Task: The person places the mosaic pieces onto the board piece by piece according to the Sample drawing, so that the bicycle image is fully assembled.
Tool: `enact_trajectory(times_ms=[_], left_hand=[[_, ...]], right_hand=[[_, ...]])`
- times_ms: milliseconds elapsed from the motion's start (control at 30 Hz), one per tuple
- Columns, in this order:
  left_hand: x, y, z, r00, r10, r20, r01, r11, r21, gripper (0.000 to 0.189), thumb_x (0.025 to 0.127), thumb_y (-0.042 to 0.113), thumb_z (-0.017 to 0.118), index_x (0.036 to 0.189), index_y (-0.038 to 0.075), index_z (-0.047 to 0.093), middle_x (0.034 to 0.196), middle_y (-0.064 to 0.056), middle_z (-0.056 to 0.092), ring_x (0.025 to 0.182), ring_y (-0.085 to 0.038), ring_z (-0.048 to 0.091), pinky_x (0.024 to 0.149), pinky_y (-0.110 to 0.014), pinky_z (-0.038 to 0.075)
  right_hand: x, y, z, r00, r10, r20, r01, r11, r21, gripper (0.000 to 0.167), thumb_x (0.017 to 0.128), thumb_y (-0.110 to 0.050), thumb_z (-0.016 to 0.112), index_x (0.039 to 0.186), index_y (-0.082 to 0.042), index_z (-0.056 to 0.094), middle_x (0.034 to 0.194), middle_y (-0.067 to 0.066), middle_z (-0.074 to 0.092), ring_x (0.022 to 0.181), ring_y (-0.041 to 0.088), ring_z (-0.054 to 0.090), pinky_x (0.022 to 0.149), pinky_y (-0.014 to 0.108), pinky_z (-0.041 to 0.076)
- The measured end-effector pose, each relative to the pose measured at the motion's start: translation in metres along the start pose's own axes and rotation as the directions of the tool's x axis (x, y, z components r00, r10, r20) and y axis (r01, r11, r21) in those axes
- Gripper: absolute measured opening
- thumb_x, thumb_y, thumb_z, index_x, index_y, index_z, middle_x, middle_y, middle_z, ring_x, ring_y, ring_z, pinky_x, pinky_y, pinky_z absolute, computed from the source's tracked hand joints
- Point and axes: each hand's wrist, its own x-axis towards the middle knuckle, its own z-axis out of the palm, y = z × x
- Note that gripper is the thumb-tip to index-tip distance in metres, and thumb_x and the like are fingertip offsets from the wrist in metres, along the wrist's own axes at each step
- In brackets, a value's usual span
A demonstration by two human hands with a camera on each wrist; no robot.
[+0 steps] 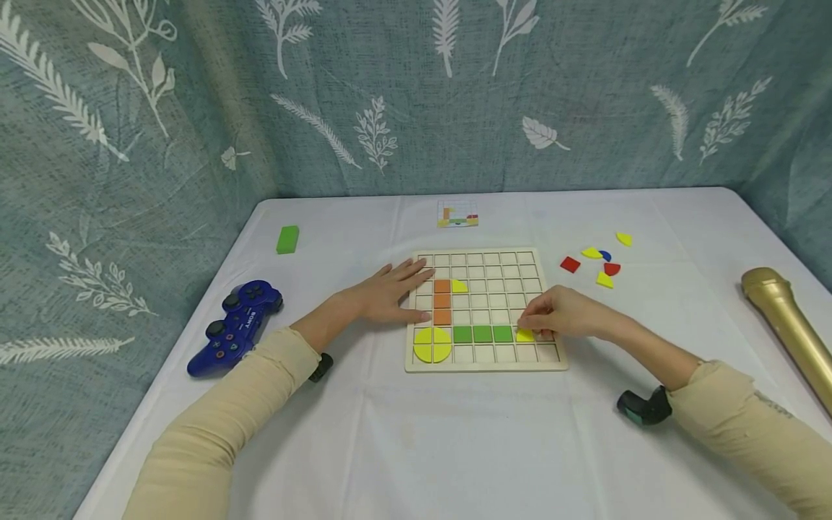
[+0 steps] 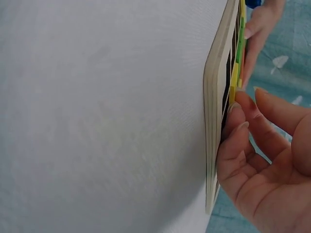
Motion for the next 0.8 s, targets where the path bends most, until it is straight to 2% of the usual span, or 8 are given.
enact_trajectory(times_ms=[200, 433, 667, 800], left_hand=[[0.001, 0.0, 0.001, 1.0, 0.008, -0.006, -0.008, 1.0, 0.001, 0.088, 0.09, 0.066, 0.045, 0.155, 0.023, 0.004, 0.159, 0.001, -0.005, 0.143, -0.018, -0.008, 0.114, -0.046, -0.002], [0.001, -0.001, 0.002, 1.0, 0.02, -0.008, -0.02, 1.0, 0.007, 0.087, 0.091, 0.064, 0.045, 0.155, 0.022, 0.004, 0.159, -0.001, -0.005, 0.144, -0.02, -0.007, 0.114, -0.047, -0.002], [0.002, -0.002, 0.003, 1.0, 0.012, -0.009, -0.012, 1.0, 0.011, 0.088, 0.09, 0.067, 0.043, 0.155, 0.023, 0.003, 0.159, 0.0, -0.006, 0.143, -0.019, -0.008, 0.114, -0.046, -0.002], [0.002, -0.002, 0.003, 1.0, 0.008, -0.007, -0.008, 1.0, 0.015, 0.088, 0.09, 0.067, 0.043, 0.155, 0.023, 0.003, 0.159, 0.0, -0.005, 0.143, -0.019, -0.008, 0.114, -0.046, -0.001]], right_hand=[[0.001, 0.003, -0.005, 0.999, 0.009, 0.036, -0.01, 0.999, 0.033, 0.022, 0.095, -0.025, 0.062, 0.096, -0.006, 0.071, 0.07, 0.002, 0.055, 0.066, 0.017, 0.052, 0.059, 0.025, 0.043], [0.001, 0.013, -0.02, 0.996, 0.043, 0.072, -0.052, 0.992, 0.116, 0.04, 0.099, -0.039, 0.051, 0.106, -0.003, 0.07, 0.086, 0.008, 0.063, 0.079, 0.022, 0.058, 0.069, 0.029, 0.048], [-0.004, 0.025, -0.036, 0.997, 0.07, 0.038, -0.076, 0.973, 0.216, 0.05, 0.102, -0.041, 0.042, 0.111, 0.002, 0.066, 0.094, 0.013, 0.064, 0.085, 0.026, 0.062, 0.073, 0.033, 0.052], [-0.007, 0.034, -0.045, 0.995, 0.097, 0.008, -0.094, 0.948, 0.302, 0.053, 0.103, -0.04, 0.04, 0.114, 0.007, 0.061, 0.097, 0.014, 0.064, 0.085, 0.025, 0.063, 0.075, 0.034, 0.053]])
